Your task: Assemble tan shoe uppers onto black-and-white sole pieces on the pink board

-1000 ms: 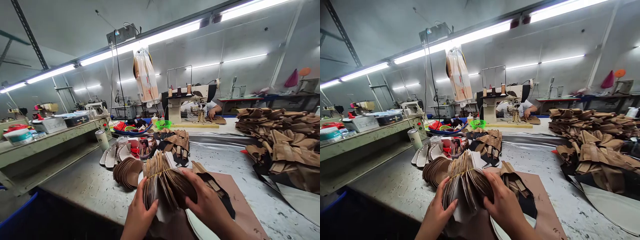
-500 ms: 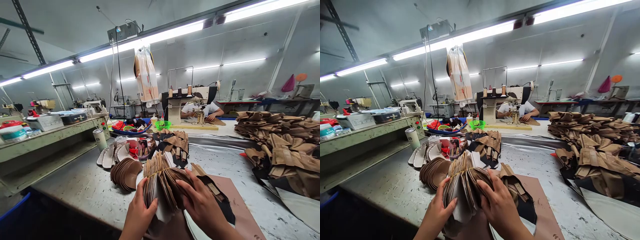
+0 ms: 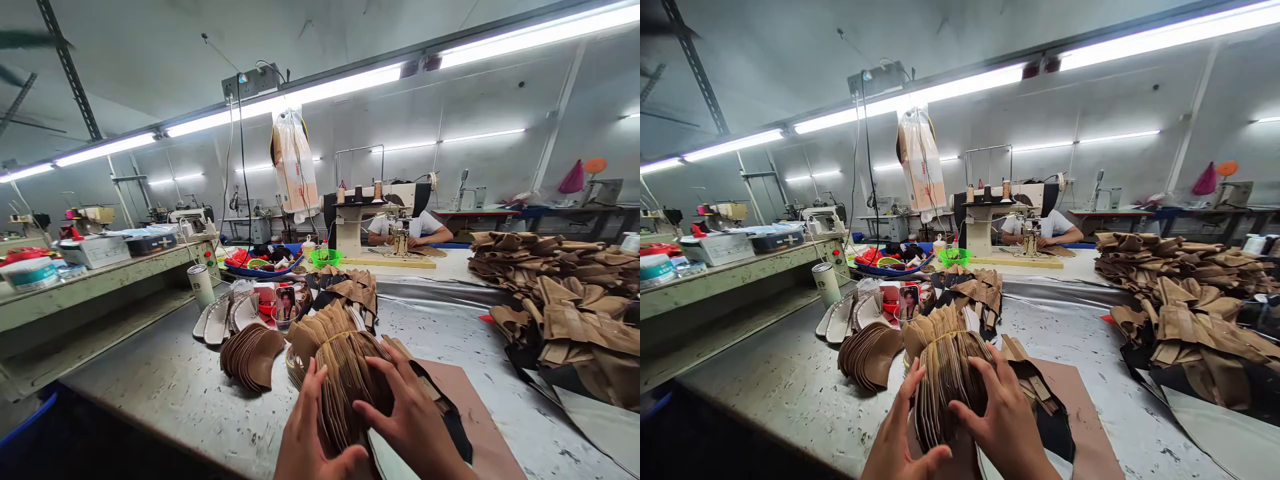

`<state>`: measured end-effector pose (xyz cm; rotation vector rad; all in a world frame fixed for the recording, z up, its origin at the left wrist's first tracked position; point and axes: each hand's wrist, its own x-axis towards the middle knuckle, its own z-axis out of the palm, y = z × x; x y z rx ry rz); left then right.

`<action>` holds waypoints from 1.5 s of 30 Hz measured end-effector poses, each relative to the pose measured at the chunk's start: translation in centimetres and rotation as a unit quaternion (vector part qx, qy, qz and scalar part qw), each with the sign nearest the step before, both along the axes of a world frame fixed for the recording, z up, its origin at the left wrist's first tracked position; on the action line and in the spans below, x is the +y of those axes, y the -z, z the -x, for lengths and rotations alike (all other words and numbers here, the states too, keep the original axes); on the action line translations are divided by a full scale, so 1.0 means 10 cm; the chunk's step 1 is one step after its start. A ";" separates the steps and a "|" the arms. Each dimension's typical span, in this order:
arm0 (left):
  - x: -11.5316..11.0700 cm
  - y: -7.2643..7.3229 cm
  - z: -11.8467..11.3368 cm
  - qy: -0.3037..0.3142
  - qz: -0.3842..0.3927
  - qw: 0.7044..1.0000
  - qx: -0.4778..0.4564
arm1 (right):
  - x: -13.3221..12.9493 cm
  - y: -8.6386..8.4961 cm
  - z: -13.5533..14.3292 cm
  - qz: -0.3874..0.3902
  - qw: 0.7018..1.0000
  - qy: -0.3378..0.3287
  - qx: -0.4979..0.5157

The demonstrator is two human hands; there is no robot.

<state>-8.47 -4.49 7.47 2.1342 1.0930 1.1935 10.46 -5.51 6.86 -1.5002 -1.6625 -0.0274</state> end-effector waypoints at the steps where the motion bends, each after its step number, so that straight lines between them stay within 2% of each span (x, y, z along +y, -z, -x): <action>1: -0.01 0.06 -0.02 0.013 -0.018 1.000 0.008 | -0.01 0.00 -0.04 0.004 1.000 -0.004 0.023; 4: -0.04 0.18 -0.01 0.021 -0.064 0.998 0.002 | -0.11 -0.07 -0.19 0.004 0.995 -0.033 0.097; 6: -0.09 0.13 0.06 -0.006 -0.089 0.996 -0.029 | -0.22 -0.17 -0.29 0.007 0.985 -0.078 0.156; 8: -0.14 -0.07 0.17 -0.023 -0.109 0.993 -0.036 | -0.34 -0.30 -0.36 0.015 0.960 -0.145 0.239; 10: -0.16 -0.35 0.28 -0.015 -0.131 0.991 0.008 | -0.41 -0.43 -0.37 0.032 0.920 -0.216 0.325; 11: -0.15 -0.49 0.32 -0.028 -0.149 0.988 0.018 | -0.42 -0.48 -0.36 0.041 0.901 -0.241 0.358; 13: -0.12 -0.73 0.34 -0.061 -0.130 0.989 0.045 | -0.39 -0.53 -0.29 0.055 0.877 -0.267 0.394; 14: -0.09 -0.80 0.32 -0.076 -0.112 0.989 0.051 | -0.35 -0.54 -0.25 0.058 0.871 -0.274 0.403; 16: -0.03 -0.86 0.26 -0.083 -0.069 0.992 0.061 | -0.25 -0.49 -0.18 0.063 0.859 -0.277 0.427; 20: 0.08 -0.69 0.14 -0.081 0.000 0.994 0.074 | -0.04 -0.30 -0.10 0.086 0.827 -0.262 0.490; 23: 0.15 -0.53 0.13 -0.103 0.015 0.992 0.069 | 0.06 -0.19 -0.10 0.096 0.826 -0.255 0.493; 26: 0.22 -0.44 0.14 -0.120 0.011 0.991 0.055 | 0.09 -0.15 -0.10 0.090 0.829 -0.257 0.488; 30: 0.25 -0.41 0.13 -0.130 -0.014 0.991 0.033 | 0.05 -0.12 -0.05 0.095 0.838 -0.275 0.461; 34: 0.21 -0.38 0.08 -0.146 -0.046 0.988 0.017 | 0.02 -0.05 0.03 0.103 0.877 -0.255 0.394; 37: 0.18 -0.35 0.03 -0.163 -0.078 0.982 0.049 | 0.00 0.00 0.08 0.090 0.899 -0.229 0.361; 40: 0.18 -0.35 0.01 -0.170 -0.077 0.979 0.079 | 0.00 0.02 0.10 0.091 0.905 -0.224 0.350; 45: 0.21 -0.40 0.01 -0.146 -0.041 0.984 0.090 | 0.02 0.01 0.09 0.092 0.903 -0.209 0.363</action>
